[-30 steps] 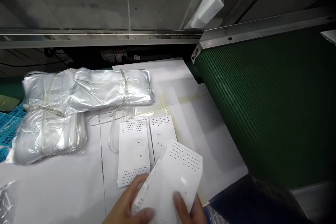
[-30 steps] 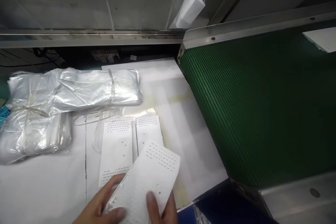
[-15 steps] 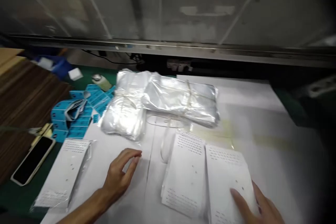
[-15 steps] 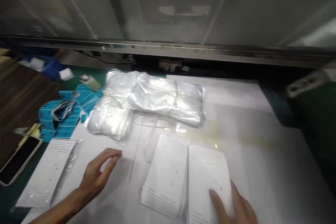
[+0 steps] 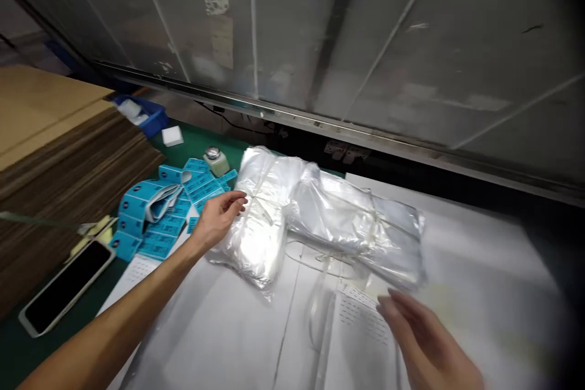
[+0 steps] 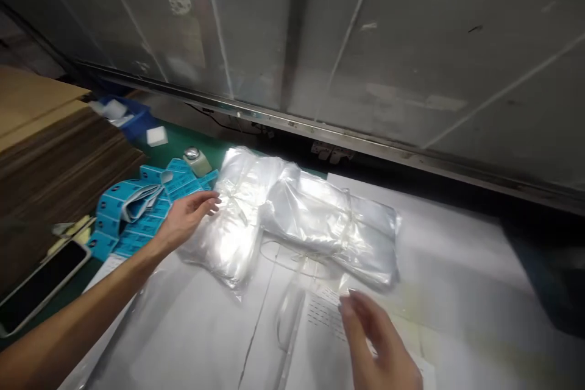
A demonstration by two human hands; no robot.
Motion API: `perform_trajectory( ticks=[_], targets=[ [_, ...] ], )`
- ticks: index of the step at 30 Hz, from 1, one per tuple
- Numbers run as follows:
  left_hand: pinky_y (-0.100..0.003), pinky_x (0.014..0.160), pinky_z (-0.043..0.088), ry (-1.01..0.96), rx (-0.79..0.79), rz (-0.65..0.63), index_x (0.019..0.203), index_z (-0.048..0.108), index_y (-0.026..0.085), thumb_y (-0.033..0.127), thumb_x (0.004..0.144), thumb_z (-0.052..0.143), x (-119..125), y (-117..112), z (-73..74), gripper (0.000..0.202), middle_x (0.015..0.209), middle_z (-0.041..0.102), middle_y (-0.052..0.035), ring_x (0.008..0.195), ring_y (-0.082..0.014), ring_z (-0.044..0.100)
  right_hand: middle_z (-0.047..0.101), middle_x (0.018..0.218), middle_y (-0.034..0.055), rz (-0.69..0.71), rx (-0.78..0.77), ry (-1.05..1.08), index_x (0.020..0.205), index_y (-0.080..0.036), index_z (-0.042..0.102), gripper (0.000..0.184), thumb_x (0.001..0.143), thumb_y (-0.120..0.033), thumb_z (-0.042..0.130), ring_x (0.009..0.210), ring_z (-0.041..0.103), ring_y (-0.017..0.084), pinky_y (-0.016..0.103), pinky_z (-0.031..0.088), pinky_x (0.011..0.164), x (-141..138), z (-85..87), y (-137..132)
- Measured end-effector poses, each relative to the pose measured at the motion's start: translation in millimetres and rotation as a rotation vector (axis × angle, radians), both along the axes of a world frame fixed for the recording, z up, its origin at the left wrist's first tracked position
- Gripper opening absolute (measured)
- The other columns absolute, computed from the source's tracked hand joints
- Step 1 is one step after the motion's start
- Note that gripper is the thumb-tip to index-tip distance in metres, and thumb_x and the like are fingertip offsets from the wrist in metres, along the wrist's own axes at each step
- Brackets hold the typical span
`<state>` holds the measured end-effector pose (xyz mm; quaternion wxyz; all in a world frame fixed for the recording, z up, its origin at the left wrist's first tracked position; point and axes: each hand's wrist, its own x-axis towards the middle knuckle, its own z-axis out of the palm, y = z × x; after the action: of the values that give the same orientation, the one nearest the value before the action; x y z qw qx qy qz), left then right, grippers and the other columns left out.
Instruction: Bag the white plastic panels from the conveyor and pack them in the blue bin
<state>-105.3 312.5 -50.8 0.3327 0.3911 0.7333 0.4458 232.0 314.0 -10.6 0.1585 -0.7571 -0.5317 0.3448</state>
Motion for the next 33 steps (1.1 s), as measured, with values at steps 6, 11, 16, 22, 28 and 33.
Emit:
perform_trajectory(
  ticks=[6,11,16,22,28,33],
  targets=[
    [-0.036,0.088,0.046,0.12,-0.015,-0.004,0.105,0.064,0.02,0.045,0.082,0.054,-1.4,18.9,-11.0,0.035,0.102,0.069,-0.0051,0.095,-0.0227,0.063,0.07,0.095,0.0057,-0.056,-0.024,0.24,0.109,-0.02,0.058,0.037,0.078,-0.041,0.06,0.089,0.067,0.023,0.035,0.05,0.085,8.8,-14.1,102.5],
    [-0.034,0.086,0.047,0.079,-0.025,-0.092,0.106,0.063,0.023,0.046,0.083,0.053,13.3,36.6,-5.0,0.034,0.102,0.069,-0.0034,0.096,-0.0221,0.062,0.068,0.091,0.005,-0.028,-0.116,0.197,0.114,-0.017,0.053,0.039,0.081,-0.034,0.063,0.075,0.066,0.017,0.032,0.055,0.07,5.5,-42.7,166.5],
    [-0.033,0.084,0.05,0.038,-0.008,-0.217,0.111,0.06,0.022,0.043,0.086,0.049,38.9,60.3,-4.0,0.035,0.108,0.065,-0.0056,0.096,-0.0207,0.062,0.064,0.089,0.0022,0.089,-0.31,0.11,0.099,-0.013,0.059,0.024,0.088,-0.034,0.057,0.07,0.062,0.012,0.028,0.053,0.062,-6.9,-50.1,201.3],
    [-0.037,0.082,0.049,0.424,0.14,-0.347,0.118,0.057,0.021,0.037,0.09,0.045,61.1,75.5,-7.4,0.035,0.112,0.058,-0.0076,0.101,-0.0237,0.056,0.061,0.072,0.0,0.13,-0.166,-0.03,0.081,-0.016,0.06,0.021,0.083,-0.037,0.059,0.055,0.054,0.01,0.024,0.045,0.051,-11.6,-46.9,209.0],
    [-0.039,0.081,0.048,0.524,0.155,-0.475,0.123,0.052,0.02,0.04,0.083,0.056,71.3,112.9,-2.8,0.046,0.118,0.052,-0.011,0.106,-0.0284,0.051,0.064,0.073,0.0015,0.229,-0.005,0.093,0.083,-0.021,0.06,0.027,0.078,-0.047,0.055,0.06,0.058,0.016,0.028,0.045,0.053,-34.1,-34.0,156.5],
    [-0.036,0.083,0.046,0.342,0.112,-0.69,0.081,0.063,0.022,0.036,0.081,0.057,59.9,141.6,-2.3,0.016,0.097,0.063,-0.0043,0.098,-0.0247,0.056,0.064,0.088,0.0032,0.248,0.045,0.181,0.101,-0.023,0.056,0.032,0.083,-0.05,0.05,0.068,0.06,0.018,0.029,0.049,0.055,-61.5,-32.7,110.0]
  ],
)
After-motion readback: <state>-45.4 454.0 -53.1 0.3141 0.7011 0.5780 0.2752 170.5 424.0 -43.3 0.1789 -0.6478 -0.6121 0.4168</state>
